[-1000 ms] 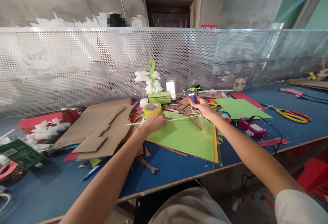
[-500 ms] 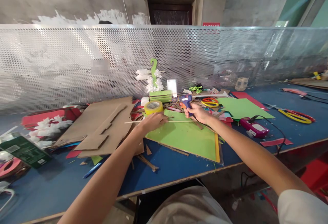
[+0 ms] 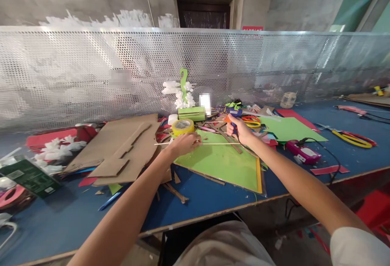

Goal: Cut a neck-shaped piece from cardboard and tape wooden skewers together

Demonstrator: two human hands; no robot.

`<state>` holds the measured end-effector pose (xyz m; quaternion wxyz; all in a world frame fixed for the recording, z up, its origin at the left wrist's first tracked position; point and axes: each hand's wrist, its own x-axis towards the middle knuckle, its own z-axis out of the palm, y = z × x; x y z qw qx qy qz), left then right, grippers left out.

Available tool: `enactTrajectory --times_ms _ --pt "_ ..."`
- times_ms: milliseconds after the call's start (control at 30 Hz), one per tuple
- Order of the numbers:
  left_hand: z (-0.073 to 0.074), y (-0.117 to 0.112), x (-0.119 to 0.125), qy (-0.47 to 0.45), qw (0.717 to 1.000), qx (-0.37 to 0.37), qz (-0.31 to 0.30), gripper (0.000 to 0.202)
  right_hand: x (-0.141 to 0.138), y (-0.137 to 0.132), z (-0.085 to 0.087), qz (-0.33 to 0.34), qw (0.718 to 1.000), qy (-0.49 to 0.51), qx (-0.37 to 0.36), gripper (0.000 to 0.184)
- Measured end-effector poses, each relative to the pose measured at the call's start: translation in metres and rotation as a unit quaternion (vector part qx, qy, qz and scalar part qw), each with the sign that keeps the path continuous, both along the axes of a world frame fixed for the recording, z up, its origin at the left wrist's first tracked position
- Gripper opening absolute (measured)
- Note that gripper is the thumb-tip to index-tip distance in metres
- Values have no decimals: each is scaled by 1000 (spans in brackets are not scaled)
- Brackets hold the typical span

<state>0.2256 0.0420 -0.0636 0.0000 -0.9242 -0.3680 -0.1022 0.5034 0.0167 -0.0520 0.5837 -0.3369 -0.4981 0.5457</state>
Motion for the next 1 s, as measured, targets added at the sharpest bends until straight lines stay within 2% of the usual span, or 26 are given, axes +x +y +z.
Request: enactTrajectory --times_ms 100,200,333,467,667,1000 --pt "-1 2 -4 -13 1000 19 -16 36 -2 -2 -2 3 1000 -21 13 57" --pt "4 4 -8 -33 996 78 -27 41 -5 -2 -7 8 998 -59 30 59" --pt "15 2 -12 -50 990 129 22 43 -7 -4 -12 -1 994 -99 40 60" --pt "24 -2 -15 -64 986 127 88 43 -9 -7 -13 5 988 -145 44 61" --pt "26 -3 -19 -88 986 141 31 43 -10 -10 -14 8 981 -189 37 62" --pt "27 -5 -19 -66 988 132 46 33 -13 -9 -18 -40 972 -228 46 64"
